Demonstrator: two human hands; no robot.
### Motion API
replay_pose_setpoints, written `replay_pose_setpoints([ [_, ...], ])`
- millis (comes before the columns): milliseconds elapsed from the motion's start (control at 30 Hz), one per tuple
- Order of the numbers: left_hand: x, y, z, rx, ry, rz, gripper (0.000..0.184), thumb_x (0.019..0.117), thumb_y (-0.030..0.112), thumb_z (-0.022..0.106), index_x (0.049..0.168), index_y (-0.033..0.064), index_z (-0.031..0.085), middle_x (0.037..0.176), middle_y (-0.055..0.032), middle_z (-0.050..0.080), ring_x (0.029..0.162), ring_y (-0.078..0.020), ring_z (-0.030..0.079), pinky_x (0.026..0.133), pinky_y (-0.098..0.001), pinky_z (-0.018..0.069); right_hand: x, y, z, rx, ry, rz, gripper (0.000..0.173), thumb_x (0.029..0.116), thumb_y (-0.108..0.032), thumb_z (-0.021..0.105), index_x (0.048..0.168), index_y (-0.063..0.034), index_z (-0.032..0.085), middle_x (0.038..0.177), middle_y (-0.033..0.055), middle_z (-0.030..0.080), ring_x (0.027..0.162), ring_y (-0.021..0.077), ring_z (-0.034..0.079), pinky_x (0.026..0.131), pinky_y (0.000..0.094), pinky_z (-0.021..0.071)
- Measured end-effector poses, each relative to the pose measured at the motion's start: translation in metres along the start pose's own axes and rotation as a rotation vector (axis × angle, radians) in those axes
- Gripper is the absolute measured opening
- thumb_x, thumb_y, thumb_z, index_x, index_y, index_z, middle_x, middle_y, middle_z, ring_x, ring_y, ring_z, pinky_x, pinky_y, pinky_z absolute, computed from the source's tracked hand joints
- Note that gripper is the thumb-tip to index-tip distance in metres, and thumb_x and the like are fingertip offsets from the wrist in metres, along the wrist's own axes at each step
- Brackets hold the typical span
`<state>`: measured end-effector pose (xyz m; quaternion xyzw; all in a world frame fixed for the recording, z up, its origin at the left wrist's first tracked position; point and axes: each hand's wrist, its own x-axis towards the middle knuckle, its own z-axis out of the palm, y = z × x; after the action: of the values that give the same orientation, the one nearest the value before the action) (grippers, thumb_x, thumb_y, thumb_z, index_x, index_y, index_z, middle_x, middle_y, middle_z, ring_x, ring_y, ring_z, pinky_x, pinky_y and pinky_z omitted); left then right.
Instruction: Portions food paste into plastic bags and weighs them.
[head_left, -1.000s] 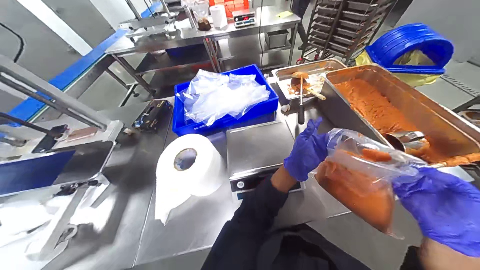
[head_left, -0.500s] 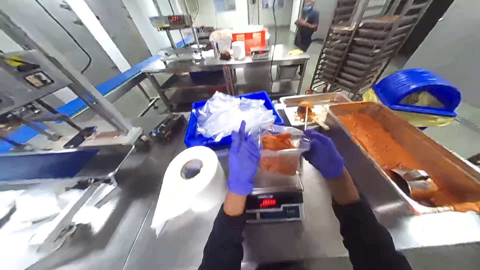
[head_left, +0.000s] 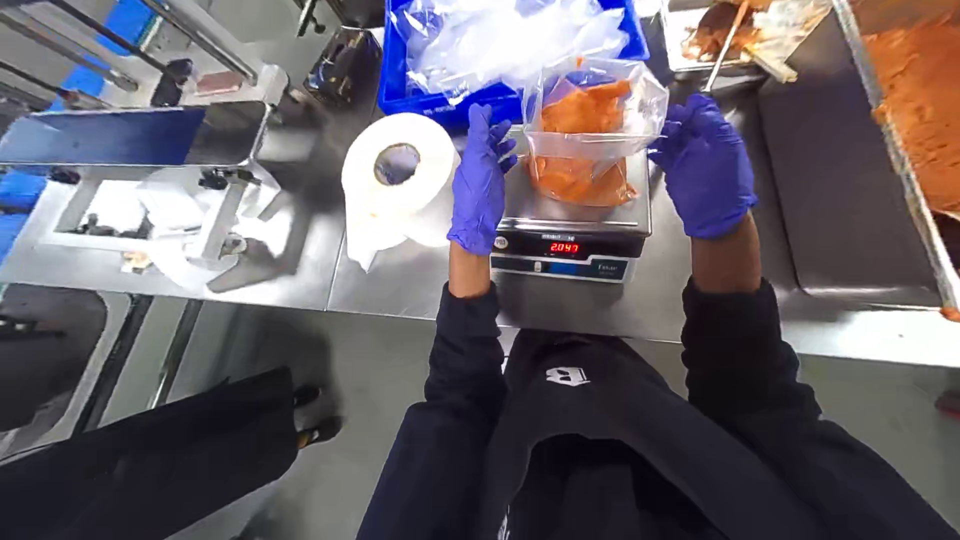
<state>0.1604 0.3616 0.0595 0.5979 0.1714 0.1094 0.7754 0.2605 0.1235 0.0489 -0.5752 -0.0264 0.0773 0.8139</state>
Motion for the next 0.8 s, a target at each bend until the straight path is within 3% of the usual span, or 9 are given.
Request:
replay_pose_setpoints([
  [67, -0.001, -0.002, -0.004, -0.031, 0.023, 0.027, 0.053, 0.1086, 0.055, 0.027, 0.15, 0.0283, 0.046, 0.132, 0.0036, 0.064, 0.11, -0.0124, 0.065, 0.092, -0.032, 0.0536, -0.005, 0.001, -0.012, 0.037, 0.069, -0.018, 0.027, 0.1119, -0.028, 0.033, 0.12, -0.0206, 0.058, 0.098, -0.0096, 0.066, 0.085, 0.004, 0.065, 0.081, 0.0242, 0.0554],
  [167, -0.007, -0.002, -0.012, -0.048, 0.038, 0.055, 0.055, 0.109, 0.056, 0.022, 0.152, 0.0306, 0.045, 0.137, 0.0049, 0.063, 0.117, -0.0117, 0.063, 0.096, -0.0327, 0.0512, -0.011, 0.006, -0.033, 0.054, 0.123, -0.06, 0.03, 0.1111, -0.024, 0.031, 0.111, -0.0205, 0.061, 0.094, -0.0101, 0.066, 0.085, 0.0035, 0.064, 0.081, 0.0229, 0.0546],
  [267, -0.01, -0.002, -0.019, -0.063, 0.065, 0.079, 0.056, 0.1099, 0.052, 0.017, 0.148, 0.0251, 0.048, 0.134, 0.0053, 0.064, 0.114, -0.0076, 0.063, 0.095, -0.0275, 0.0506, -0.015, 0.008, -0.051, 0.079, 0.189, -0.057, 0.032, 0.1098, -0.019, 0.032, 0.112, -0.0159, 0.063, 0.093, -0.0079, 0.067, 0.084, 0.0048, 0.064, 0.082, 0.0239, 0.0544],
  [433, -0.003, -0.005, -0.026, -0.17, 0.139, 0.076, 0.059, 0.1116, 0.045, 0.012, 0.139, 0.0132, 0.053, 0.118, -0.0011, 0.069, 0.094, -0.0088, 0.067, 0.08, -0.0241, 0.0547, -0.02, 0.01, -0.082, 0.148, 0.26, -0.093, 0.029, 0.1077, -0.014, 0.036, 0.106, -0.015, 0.065, 0.095, -0.0057, 0.069, 0.084, 0.0063, 0.065, 0.08, 0.0236, 0.0553],
  [800, 0.002, -0.016, -0.036, -0.278, 0.162, 0.084, 0.055, 0.1122, 0.04, 0.014, 0.131, 0.0103, 0.057, 0.107, -0.0024, 0.07, 0.086, -0.0098, 0.068, 0.077, -0.0247, 0.0563, -0.034, 0.011, -0.102, 0.081, 0.325, -0.165, 0.034, 0.1082, -0.013, 0.032, 0.103, -0.0168, 0.065, 0.099, -0.0056, 0.071, 0.084, 0.0054, 0.066, 0.079, 0.0227, 0.0562],
])
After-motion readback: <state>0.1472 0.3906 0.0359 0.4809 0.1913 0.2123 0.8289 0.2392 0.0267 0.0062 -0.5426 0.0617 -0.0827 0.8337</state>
